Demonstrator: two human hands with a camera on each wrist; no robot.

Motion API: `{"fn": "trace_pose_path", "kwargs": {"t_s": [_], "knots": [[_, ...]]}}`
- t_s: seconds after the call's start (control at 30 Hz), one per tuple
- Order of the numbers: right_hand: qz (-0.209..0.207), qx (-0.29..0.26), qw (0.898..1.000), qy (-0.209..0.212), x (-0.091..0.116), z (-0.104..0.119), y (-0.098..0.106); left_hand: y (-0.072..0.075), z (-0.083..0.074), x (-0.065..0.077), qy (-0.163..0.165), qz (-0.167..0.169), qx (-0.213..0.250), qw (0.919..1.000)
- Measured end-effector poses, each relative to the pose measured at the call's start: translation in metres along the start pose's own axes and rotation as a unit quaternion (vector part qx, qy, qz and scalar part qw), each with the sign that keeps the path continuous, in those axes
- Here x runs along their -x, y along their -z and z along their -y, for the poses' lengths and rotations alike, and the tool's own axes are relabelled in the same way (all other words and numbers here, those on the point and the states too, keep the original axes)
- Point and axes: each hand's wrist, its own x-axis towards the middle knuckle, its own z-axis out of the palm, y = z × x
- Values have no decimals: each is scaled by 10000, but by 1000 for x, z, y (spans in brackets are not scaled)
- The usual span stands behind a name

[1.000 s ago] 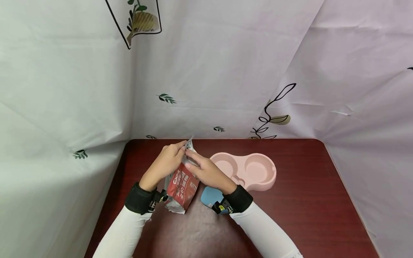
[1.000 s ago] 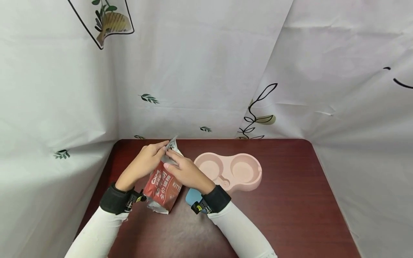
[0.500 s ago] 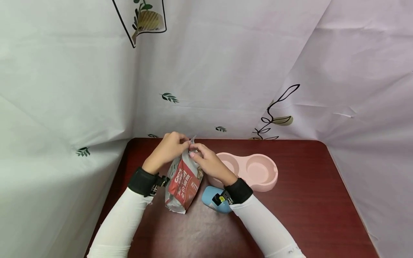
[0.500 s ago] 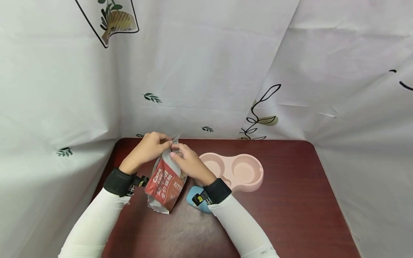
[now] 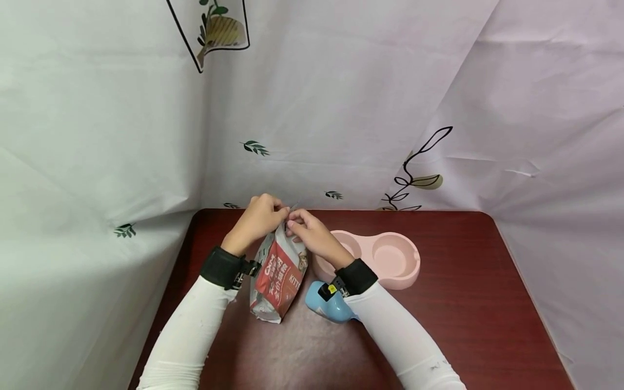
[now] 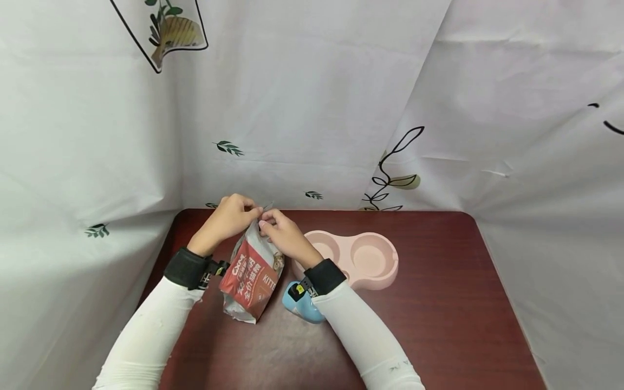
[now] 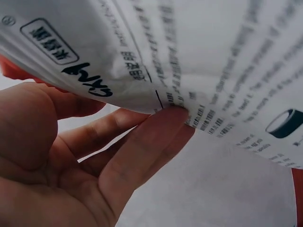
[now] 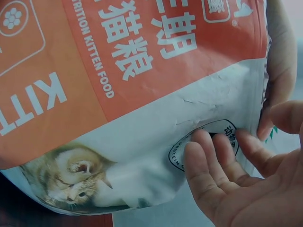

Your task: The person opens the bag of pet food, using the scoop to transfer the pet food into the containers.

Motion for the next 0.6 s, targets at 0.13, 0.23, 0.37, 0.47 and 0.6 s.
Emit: {"fn": "trace_pose_path", "kwargs": {"t_s": [0.13, 0.23, 0.37, 0.47, 0.6], "knots": [[27, -290, 9994, -176, -6, 0, 2, -1, -1, -1, -20, -91, -159, 9998], [30, -670, 9974, -255, -11, -1, 4, -2, -1, -2, -13, -144, -207, 9997], [30, -906, 9953, -350, -15, 0, 5, -2, -1, -3, 35, -65, -148, 9999], [34, -922, 9949, -395, -17, 1, 5, -2, -1, -3, 80, 43, -71, 9999], [23, -886, 9952, -405, -20, 0, 3, -3, -1, -4, 108, 131, -2, 9999]]}}
